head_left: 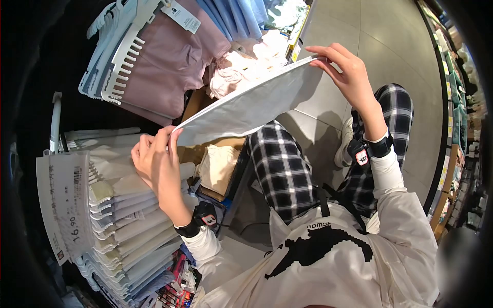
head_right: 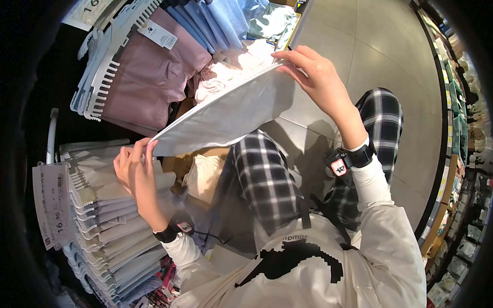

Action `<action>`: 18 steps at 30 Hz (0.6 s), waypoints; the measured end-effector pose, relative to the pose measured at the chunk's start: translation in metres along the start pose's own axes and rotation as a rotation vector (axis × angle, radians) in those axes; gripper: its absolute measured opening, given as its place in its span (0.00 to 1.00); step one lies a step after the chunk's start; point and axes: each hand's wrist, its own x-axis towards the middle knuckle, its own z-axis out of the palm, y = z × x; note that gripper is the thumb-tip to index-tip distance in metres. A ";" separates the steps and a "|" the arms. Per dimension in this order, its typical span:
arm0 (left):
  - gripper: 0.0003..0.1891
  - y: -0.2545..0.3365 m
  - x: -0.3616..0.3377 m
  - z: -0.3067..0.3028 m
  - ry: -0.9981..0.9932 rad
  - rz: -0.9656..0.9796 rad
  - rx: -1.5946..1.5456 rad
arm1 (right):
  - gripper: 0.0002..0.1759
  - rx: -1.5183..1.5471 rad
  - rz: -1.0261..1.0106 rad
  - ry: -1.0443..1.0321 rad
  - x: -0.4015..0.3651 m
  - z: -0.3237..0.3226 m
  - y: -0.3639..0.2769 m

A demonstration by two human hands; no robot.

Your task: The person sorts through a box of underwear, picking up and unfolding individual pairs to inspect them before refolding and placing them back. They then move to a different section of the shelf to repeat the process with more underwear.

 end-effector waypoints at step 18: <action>0.11 0.018 -0.185 0.039 -0.042 -0.189 -0.293 | 0.16 -0.149 0.124 -0.523 -0.139 -0.025 -0.027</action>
